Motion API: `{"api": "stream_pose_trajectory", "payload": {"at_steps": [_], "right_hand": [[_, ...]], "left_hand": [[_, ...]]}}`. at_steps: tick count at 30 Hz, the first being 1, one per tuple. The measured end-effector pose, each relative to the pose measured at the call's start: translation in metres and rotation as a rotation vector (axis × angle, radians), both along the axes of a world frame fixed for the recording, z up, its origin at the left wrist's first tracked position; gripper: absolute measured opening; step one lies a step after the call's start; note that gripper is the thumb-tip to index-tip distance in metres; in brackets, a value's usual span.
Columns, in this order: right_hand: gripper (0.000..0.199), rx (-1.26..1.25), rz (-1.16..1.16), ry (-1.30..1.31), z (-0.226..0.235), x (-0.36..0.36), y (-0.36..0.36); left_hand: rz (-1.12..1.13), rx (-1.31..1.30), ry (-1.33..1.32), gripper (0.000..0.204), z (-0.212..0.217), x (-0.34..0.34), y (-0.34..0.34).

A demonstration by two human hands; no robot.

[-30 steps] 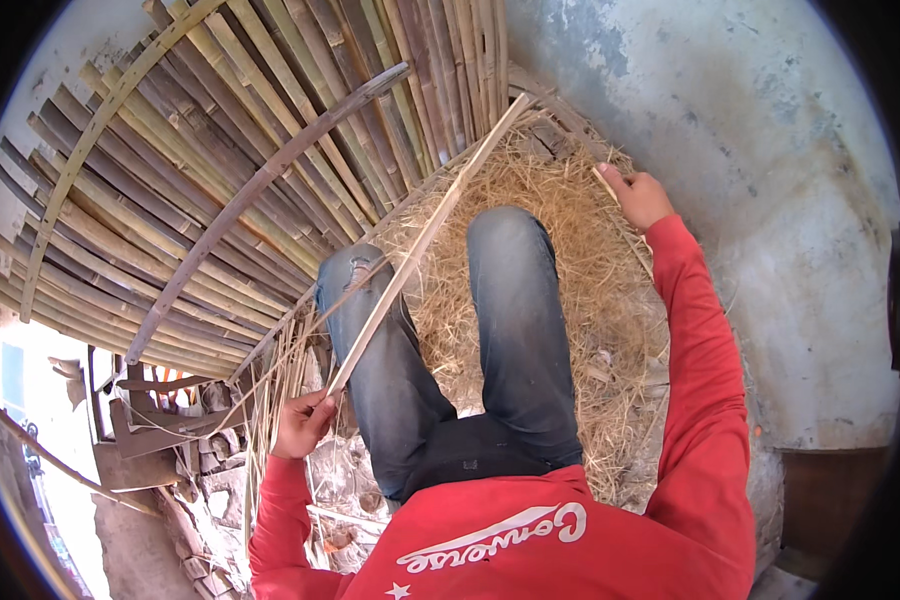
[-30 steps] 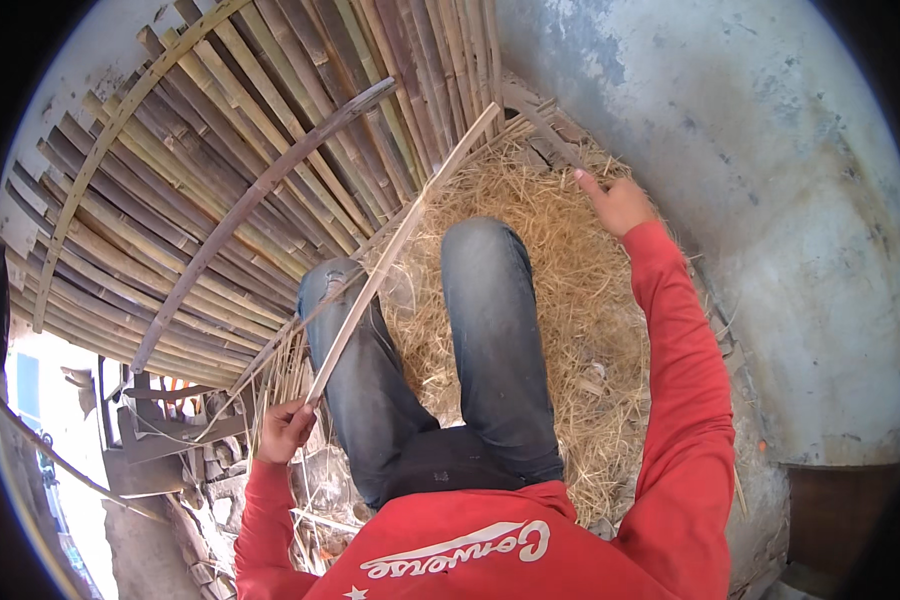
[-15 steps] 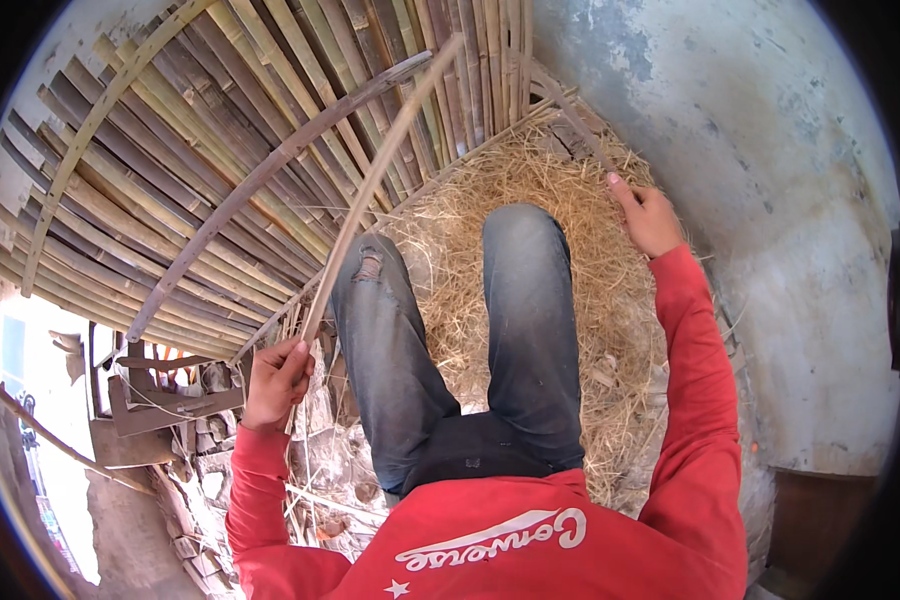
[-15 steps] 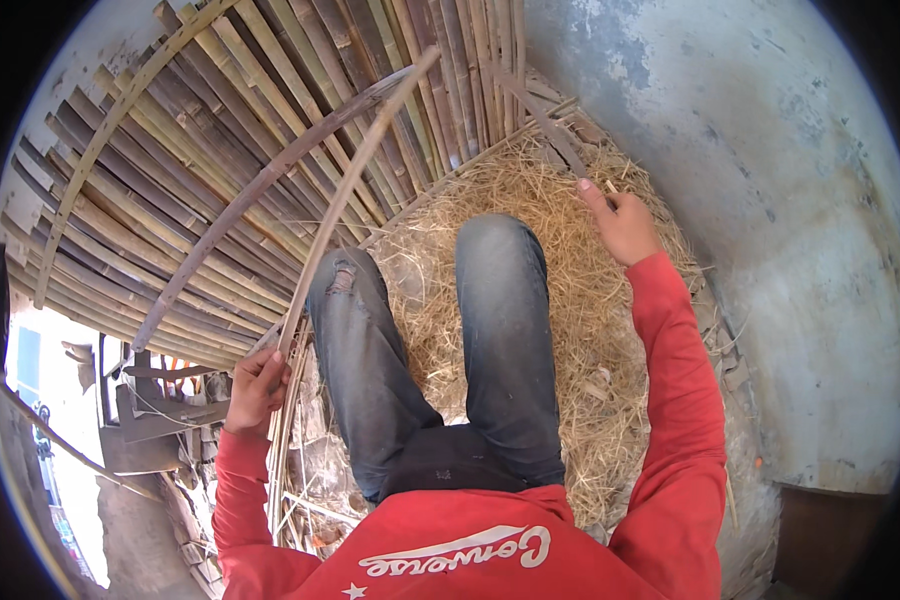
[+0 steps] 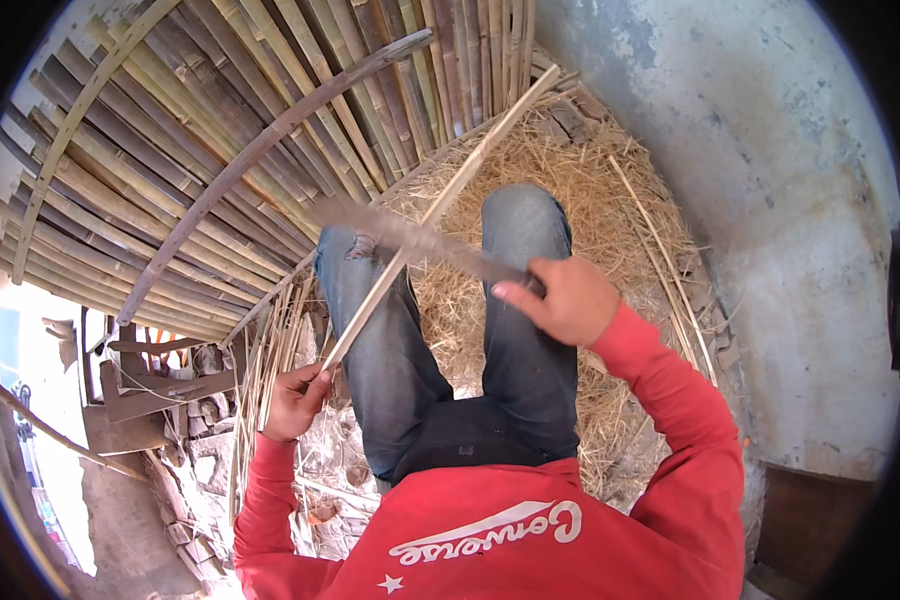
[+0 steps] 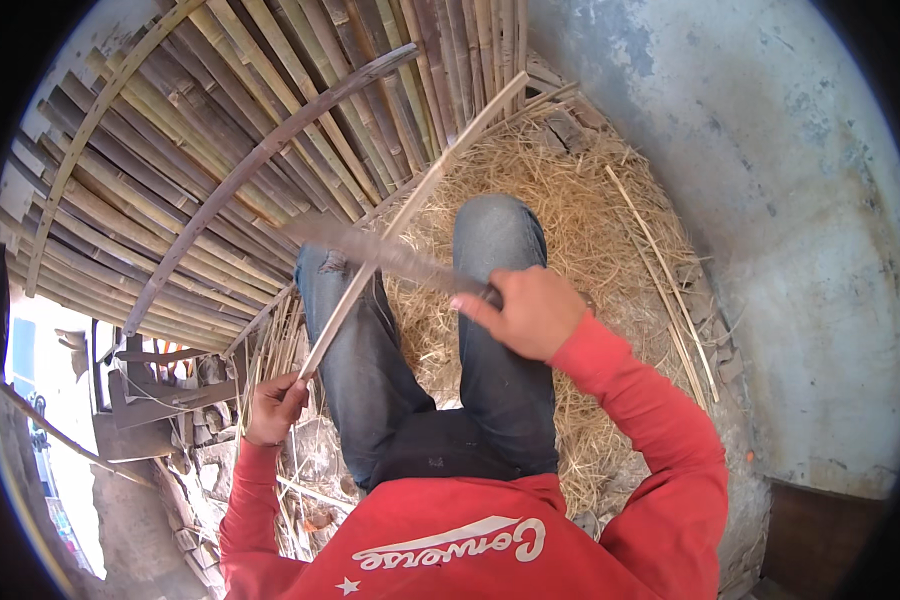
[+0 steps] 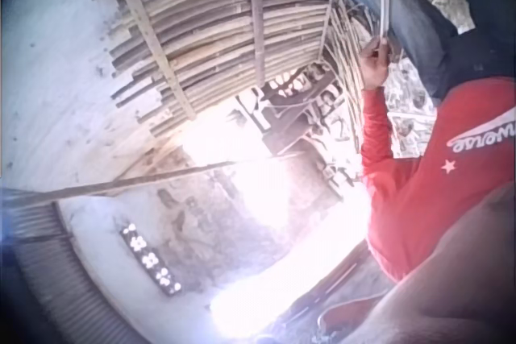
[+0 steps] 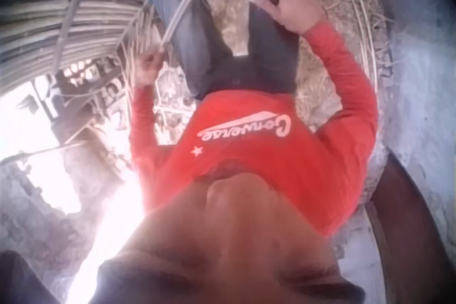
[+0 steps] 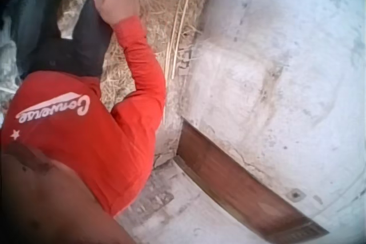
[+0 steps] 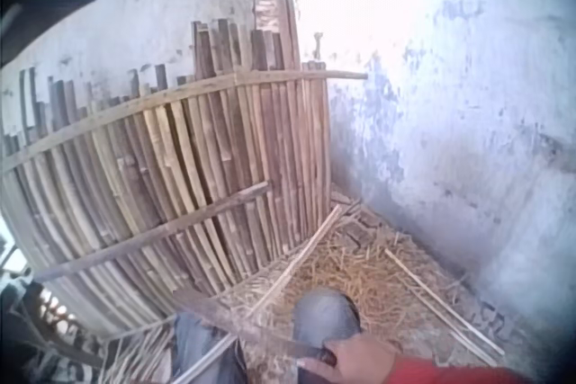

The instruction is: The person scrapes a long, thin bamboo strip using a large blade to smooth its surface while sitting on a pile of straw.

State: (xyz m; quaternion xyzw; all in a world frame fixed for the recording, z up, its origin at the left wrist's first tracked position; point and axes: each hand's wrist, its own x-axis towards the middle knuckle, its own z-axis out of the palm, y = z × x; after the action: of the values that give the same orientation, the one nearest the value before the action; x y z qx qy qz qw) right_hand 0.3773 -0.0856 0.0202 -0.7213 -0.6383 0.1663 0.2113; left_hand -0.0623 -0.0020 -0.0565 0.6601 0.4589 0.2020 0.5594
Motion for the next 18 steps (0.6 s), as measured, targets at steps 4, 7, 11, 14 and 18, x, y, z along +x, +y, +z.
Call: {"api": "stream_pose_trajectory", "payload": {"at_steps": [4, 7, 11, 14, 18], "right_hand": [[0.070, -0.035, 0.144, -0.191, -0.008, -0.010, 0.011], [0.072, -0.044, 0.058, -0.206, 0.002, 0.017, 0.025], [0.076, 0.057, -0.260, -0.181, -0.003, 0.087, 0.044], [0.077, 0.003, -0.290, -0.153, 0.003, 0.093, 0.041], [0.074, -0.073, -0.034, -0.054, 0.009, 0.030, 0.034]], "left_hand": [[0.012, 0.082, 0.037, 0.025, -0.015, 0.000, -0.009], [0.034, 0.020, 0.044, 0.025, -0.016, -0.011, -0.010], [0.027, -0.080, 0.041, 0.026, -0.019, -0.042, -0.014], [0.012, -0.105, 0.074, 0.027, -0.014, -0.036, -0.007], [0.009, -0.082, 0.019, 0.027, -0.036, -0.021, -0.005]]}}
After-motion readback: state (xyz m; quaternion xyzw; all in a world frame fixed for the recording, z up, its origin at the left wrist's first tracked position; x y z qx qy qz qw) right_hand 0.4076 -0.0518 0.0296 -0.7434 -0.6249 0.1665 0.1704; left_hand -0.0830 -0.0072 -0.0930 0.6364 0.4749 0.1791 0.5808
